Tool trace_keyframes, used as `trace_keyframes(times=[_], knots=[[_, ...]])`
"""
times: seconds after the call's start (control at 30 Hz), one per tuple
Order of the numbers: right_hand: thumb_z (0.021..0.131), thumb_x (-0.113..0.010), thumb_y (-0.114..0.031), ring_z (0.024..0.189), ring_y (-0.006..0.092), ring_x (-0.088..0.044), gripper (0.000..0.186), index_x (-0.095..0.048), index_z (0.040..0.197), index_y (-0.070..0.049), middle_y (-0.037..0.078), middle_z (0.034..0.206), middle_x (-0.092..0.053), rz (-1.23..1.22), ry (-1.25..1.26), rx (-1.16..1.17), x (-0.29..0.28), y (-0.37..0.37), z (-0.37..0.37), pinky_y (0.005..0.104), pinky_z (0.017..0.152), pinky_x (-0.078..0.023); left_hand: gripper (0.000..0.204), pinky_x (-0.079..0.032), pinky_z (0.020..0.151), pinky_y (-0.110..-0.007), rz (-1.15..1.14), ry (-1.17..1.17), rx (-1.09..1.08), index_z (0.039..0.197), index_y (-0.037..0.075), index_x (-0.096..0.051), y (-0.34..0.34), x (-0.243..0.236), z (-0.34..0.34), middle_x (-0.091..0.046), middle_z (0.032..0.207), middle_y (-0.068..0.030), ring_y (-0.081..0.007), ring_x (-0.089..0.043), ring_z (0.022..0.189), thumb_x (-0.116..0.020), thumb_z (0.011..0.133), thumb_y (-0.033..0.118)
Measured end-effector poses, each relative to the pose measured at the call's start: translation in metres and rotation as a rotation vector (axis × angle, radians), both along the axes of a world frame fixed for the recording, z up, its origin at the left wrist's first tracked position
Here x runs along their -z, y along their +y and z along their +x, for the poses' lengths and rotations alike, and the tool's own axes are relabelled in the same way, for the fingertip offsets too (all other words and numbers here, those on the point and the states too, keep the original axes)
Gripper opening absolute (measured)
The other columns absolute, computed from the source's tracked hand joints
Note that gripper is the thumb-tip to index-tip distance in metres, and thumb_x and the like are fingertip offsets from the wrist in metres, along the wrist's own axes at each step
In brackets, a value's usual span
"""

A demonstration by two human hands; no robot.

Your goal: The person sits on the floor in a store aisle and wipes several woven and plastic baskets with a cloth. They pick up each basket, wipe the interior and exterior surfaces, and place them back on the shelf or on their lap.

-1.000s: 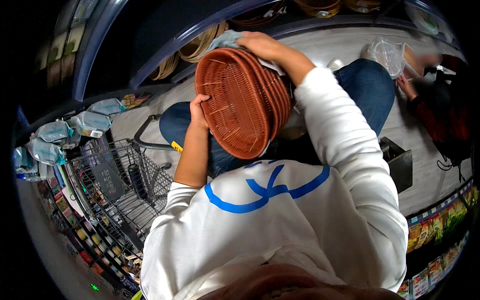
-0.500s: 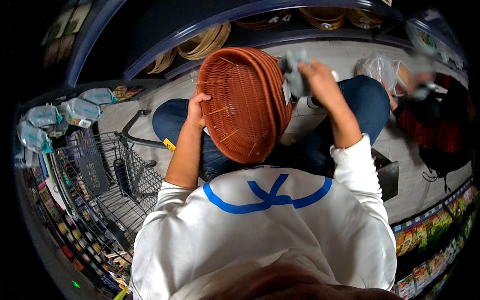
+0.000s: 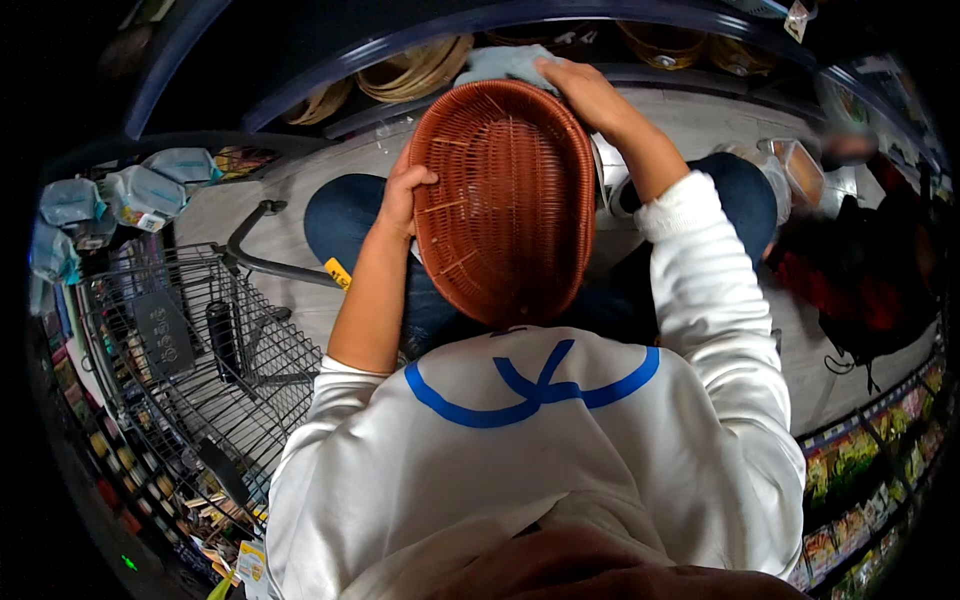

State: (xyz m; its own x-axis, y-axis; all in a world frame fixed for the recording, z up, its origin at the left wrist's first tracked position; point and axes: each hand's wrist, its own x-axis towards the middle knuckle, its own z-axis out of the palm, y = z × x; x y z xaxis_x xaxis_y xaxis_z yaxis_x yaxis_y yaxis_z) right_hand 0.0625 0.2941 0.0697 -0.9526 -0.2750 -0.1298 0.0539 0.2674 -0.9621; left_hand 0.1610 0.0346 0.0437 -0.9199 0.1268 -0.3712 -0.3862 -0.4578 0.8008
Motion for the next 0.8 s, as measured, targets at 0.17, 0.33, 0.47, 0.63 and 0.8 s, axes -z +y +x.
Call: trace_keyframes(times=[0.17,0.33,0.47,0.63,0.8], knots=[[0.088,-0.049,-0.044,0.088,0.0279,-0.062,0.050,-0.063,0.098,0.003,0.020,0.094,-0.065,0.022,-0.020,0.290,0.043,0.070,0.020,0.0375,0.078,-0.045,0.058,-0.049,0.085,-0.041,0.105,-0.073,-0.037,0.126,0.000,-0.042,-0.006,0.014,-0.003,-0.054,0.114,-0.0171,-0.0303,-0.056,0.098,-0.047,0.068,0.002],[0.090,-0.054,-0.030,0.088,0.0134,-0.053,0.033,-0.061,0.102,0.000,0.004,0.098,-0.062,-0.421,0.054,0.616,0.035,0.069,0.006,0.0281,0.080,-0.040,0.054,-0.051,0.083,-0.045,0.142,-0.179,-0.042,0.121,-0.003,-0.046,-0.008,0.011,-0.002,-0.055,0.112,-0.0205,-0.0343,-0.057,0.095,-0.052,0.069,0.011],[0.093,-0.044,-0.022,0.092,0.0244,-0.054,0.031,-0.056,0.108,0.002,0.015,0.100,-0.060,-0.171,0.465,1.019,-0.027,0.077,0.010,0.0352,0.084,-0.041,0.054,-0.050,0.084,-0.047,0.133,-0.248,-0.030,0.121,-0.003,-0.048,-0.010,0.006,0.000,-0.055,0.114,-0.0208,-0.0353,-0.057,0.097,-0.053,0.069,0.012],[0.094,-0.046,-0.030,0.085,0.0154,-0.054,0.033,-0.058,0.103,0.000,0.009,0.092,-0.060,-0.337,0.323,0.834,-0.073,0.114,0.032,0.0305,0.072,-0.044,0.055,-0.049,0.086,-0.048,0.132,-0.200,-0.042,0.121,-0.002,-0.047,-0.005,0.005,-0.001,-0.054,0.116,-0.0197,-0.0356,-0.056,0.099,-0.053,0.069,0.012],[0.093,-0.044,-0.036,0.097,0.0300,-0.055,0.044,-0.053,0.112,0.002,0.017,0.105,-0.060,0.121,0.237,0.268,0.025,0.050,0.037,0.0363,0.087,-0.040,0.055,-0.048,0.087,-0.047,0.123,-0.213,-0.044,0.121,-0.002,-0.047,-0.003,0.004,-0.005,-0.054,0.117,-0.0195,-0.0353,-0.056,0.100,-0.053,0.069,0.012]])
